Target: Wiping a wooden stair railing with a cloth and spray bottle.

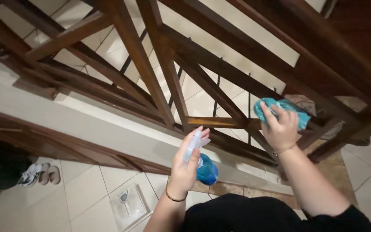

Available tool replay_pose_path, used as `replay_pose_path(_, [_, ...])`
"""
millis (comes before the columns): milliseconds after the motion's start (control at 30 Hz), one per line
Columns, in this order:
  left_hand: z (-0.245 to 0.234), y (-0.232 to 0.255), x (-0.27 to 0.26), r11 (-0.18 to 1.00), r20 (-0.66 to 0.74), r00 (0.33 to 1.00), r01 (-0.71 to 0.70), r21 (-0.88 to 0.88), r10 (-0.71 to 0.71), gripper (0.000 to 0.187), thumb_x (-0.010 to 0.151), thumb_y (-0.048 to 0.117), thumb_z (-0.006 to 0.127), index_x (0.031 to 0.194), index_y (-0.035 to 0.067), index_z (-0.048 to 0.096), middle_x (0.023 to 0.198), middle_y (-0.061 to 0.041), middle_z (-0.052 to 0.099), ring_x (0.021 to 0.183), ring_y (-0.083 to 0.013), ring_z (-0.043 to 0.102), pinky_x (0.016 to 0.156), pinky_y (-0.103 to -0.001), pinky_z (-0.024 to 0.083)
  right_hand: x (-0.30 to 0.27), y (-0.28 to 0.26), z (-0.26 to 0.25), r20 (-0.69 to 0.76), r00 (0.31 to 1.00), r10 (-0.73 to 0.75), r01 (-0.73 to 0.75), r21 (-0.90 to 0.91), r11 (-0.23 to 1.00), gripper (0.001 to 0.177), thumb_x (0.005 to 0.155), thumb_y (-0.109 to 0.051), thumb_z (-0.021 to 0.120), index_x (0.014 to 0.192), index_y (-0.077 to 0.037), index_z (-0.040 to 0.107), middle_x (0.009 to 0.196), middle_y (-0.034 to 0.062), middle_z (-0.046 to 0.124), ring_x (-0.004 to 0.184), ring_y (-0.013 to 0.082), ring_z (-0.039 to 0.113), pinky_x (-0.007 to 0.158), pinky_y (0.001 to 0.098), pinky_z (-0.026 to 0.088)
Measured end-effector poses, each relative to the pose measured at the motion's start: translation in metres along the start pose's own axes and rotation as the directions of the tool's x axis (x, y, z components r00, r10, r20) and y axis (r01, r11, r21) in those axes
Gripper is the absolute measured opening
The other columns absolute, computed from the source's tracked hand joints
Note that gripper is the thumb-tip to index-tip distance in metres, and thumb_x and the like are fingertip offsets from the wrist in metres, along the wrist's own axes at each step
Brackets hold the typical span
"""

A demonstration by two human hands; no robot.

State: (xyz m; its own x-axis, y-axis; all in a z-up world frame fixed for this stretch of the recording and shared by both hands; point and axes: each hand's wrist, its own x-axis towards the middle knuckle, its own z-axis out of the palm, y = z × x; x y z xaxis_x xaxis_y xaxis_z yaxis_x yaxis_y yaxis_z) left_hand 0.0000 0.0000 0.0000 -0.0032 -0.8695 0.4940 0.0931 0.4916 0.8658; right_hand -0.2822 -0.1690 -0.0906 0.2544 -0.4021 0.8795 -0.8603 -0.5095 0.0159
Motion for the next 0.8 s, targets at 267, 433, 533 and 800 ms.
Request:
replay_pose_path(267, [-0.01, 0.0, 0.009, 0.997, 0.067, 0.995, 0.077, 0.029, -0.079, 0.063, 0.108, 0.038, 0.053, 0.153, -0.004, 0.044, 0.134, -0.019, 0.067, 0.114, -0.0254, 0.06, 0.102, -0.038, 0.046, -0.048, 0.024, -0.015, 0.052, 0.984, 0.168, -0.156, -0.176, 0.972, 0.056, 0.082, -0.013, 0.082, 0.136, -0.024, 0.073, 0.122, 0.0078, 0.064, 0.103, 0.032, 0.056, 0.095, 0.0452, 0.047])
replay_pose_path(433, [0.001, 0.003, 0.022, 0.994, 0.146, 0.988, 0.024, 0.105, -0.039, 0.068, 0.109, 0.043, 0.052, 0.158, -0.003, 0.038, 0.129, -0.014, 0.069, 0.126, -0.0211, 0.063, 0.112, -0.034, 0.045, -0.005, 0.011, -0.038, -0.061, 0.969, 0.238, -0.24, -0.027, 0.971, 0.058, 0.082, -0.007, 0.079, 0.139, -0.019, 0.073, 0.127, 0.0118, 0.064, 0.108, 0.0337, 0.057, 0.098, 0.0455, 0.047])
replay_pose_path(533, [0.011, 0.003, 0.025, 0.992, 0.17, 0.98, 0.093, 0.085, -0.107, 0.076, 0.105, 0.045, 0.053, 0.162, -0.001, 0.033, 0.126, -0.012, 0.07, 0.085, -0.0149, 0.057, 0.084, -0.03, 0.048, -0.005, 0.013, -0.046, -0.157, 0.956, 0.246, -0.258, -0.059, 0.964, 0.056, 0.087, -0.006, 0.081, 0.14, -0.017, 0.073, 0.129, 0.0118, 0.064, 0.109, 0.0323, 0.057, 0.096, 0.0435, 0.046])
replay_pose_path(800, [0.023, -0.005, 0.028, 0.994, 0.192, 0.98, 0.027, 0.107, -0.047, 0.077, 0.106, 0.045, 0.052, 0.16, -0.006, 0.03, 0.119, -0.013, 0.07, 0.115, -0.0218, 0.066, 0.104, -0.036, 0.05, -0.09, 0.063, -0.07, -0.027, 0.896, 0.444, -0.442, -0.159, 0.883, 0.06, 0.083, -0.008, 0.077, 0.141, -0.021, 0.073, 0.118, 0.013, 0.061, 0.11, 0.0324, 0.055, 0.1, 0.0427, 0.047])
